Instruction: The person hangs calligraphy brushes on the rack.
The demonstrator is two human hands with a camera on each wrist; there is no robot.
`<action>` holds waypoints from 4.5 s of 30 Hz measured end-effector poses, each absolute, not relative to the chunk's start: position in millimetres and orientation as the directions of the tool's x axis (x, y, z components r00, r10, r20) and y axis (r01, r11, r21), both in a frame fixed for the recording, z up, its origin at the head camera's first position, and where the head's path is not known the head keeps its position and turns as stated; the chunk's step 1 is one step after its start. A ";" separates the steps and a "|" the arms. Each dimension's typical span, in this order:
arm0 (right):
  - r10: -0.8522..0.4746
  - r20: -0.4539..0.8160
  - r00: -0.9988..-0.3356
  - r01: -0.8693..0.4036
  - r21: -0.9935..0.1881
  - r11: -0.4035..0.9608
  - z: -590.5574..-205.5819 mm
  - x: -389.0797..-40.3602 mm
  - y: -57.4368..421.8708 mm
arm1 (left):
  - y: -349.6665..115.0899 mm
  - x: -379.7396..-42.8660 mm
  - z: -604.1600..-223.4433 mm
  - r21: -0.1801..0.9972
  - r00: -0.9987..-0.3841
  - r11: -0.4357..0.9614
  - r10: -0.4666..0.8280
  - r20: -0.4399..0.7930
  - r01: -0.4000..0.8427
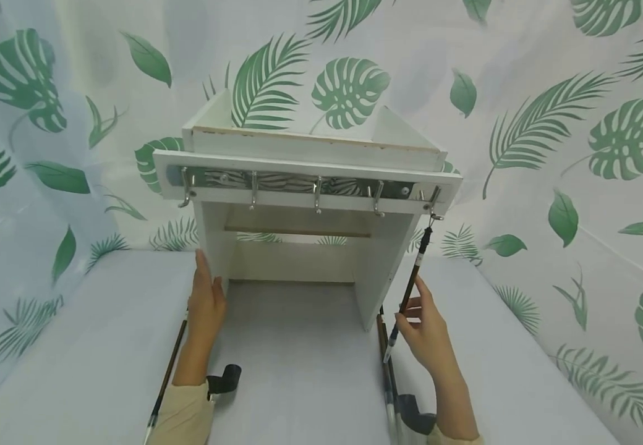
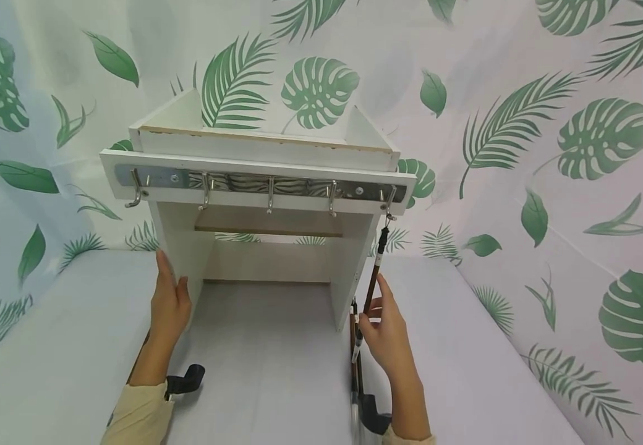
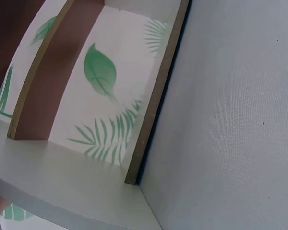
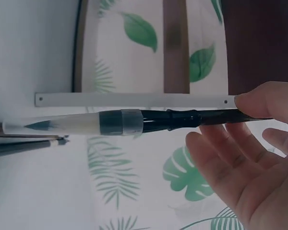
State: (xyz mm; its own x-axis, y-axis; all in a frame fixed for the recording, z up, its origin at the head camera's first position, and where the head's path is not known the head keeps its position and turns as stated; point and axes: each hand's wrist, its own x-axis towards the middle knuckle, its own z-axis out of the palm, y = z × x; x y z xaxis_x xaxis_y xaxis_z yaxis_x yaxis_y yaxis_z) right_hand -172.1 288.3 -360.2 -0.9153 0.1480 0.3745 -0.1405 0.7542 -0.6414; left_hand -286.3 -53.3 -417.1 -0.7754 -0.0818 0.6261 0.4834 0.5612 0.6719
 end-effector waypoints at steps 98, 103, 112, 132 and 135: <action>0.185 -0.309 -0.933 0.324 -0.496 0.805 -419.3 -194.8 297.3 | -49.8 -292.6 -416.2 0.617 -0.718 0.595 -0.093 0.690 0.515; 0.162 -0.299 -0.940 0.299 -0.498 0.814 -417.3 -194.7 299.5 | -50.1 -292.5 -416.3 0.627 -0.731 0.593 -0.092 0.676 0.505; 0.181 -0.278 -0.943 0.304 -0.504 0.808 -413.5 -193.3 303.6 | -50.2 -293.2 -416.0 0.625 -0.728 0.588 -0.089 0.680 0.513; 0.176 0.012 -0.984 0.141 -0.546 0.826 -383.1 -190.4 311.1 | -50.9 -293.4 -416.6 0.636 -0.731 0.577 -0.096 0.676 0.512; 0.186 0.060 -0.981 0.124 -0.548 0.827 -377.8 -188.7 309.2 | -50.9 -293.9 -416.9 0.638 -0.732 0.575 -0.096 0.674 0.512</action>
